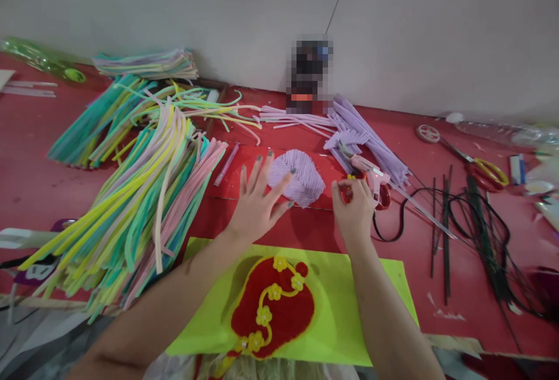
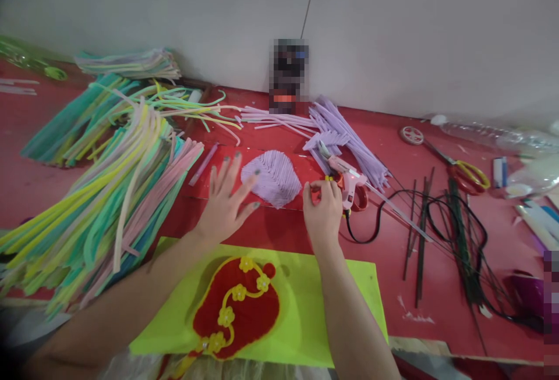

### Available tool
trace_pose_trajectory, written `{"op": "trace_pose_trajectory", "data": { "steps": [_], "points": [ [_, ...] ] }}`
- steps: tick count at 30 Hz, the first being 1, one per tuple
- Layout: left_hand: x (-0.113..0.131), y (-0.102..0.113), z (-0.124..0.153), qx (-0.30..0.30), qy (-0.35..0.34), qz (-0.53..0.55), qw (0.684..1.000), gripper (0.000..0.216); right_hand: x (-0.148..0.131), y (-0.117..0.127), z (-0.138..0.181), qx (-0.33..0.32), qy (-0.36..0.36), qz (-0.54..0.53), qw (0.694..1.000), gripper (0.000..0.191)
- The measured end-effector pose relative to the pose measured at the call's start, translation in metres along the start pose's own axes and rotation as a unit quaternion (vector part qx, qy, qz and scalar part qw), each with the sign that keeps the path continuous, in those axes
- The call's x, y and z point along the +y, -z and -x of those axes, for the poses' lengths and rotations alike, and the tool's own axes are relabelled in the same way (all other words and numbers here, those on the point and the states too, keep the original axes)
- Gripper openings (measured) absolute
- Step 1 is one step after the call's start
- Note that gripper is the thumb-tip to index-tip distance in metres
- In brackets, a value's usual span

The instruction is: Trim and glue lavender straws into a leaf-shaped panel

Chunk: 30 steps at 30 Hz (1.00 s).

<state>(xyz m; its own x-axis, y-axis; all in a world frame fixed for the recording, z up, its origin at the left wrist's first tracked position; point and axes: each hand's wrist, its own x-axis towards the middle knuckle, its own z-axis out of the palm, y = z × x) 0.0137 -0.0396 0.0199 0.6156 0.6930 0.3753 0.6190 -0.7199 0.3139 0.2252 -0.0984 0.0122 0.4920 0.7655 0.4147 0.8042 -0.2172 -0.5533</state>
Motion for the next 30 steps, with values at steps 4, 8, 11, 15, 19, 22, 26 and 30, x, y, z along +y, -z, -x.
{"op": "trace_pose_trajectory", "data": {
  "steps": [4,8,11,15,19,22,26,30],
  "points": [
    [-0.001,-0.013,-0.001,-0.127,-0.047,-0.023,0.991,0.049,0.000,-0.002,0.000,-0.027,0.006,-0.007,1.000,0.015],
    [0.001,-0.015,0.000,-0.150,-0.054,-0.036,0.986,0.049,-0.001,-0.005,0.003,-0.079,0.035,-0.039,0.995,0.012],
    [0.002,-0.014,0.000,-0.150,-0.064,-0.041,0.986,0.051,0.001,-0.009,0.004,-0.094,0.043,-0.052,0.993,0.012],
    [0.002,-0.015,0.001,-0.152,-0.083,-0.043,0.984,0.051,0.010,-0.015,0.004,-0.115,0.047,-0.052,0.991,0.011],
    [0.001,-0.013,0.003,-0.172,-0.083,-0.041,0.981,0.054,0.018,-0.021,0.003,-0.126,0.051,-0.052,0.989,0.013],
    [-0.001,-0.002,0.002,-0.193,-0.103,-0.036,0.975,0.052,0.020,-0.023,0.003,-0.125,0.059,-0.039,0.990,0.014],
    [-0.009,0.014,0.001,-0.153,-0.018,-0.054,0.987,0.053,0.020,-0.024,0.003,-0.124,0.066,-0.032,0.990,0.015],
    [-0.022,0.012,0.006,-0.110,0.204,-0.119,0.965,0.070,0.021,-0.024,0.003,-0.121,0.068,-0.035,0.990,0.016]
  ]
}}
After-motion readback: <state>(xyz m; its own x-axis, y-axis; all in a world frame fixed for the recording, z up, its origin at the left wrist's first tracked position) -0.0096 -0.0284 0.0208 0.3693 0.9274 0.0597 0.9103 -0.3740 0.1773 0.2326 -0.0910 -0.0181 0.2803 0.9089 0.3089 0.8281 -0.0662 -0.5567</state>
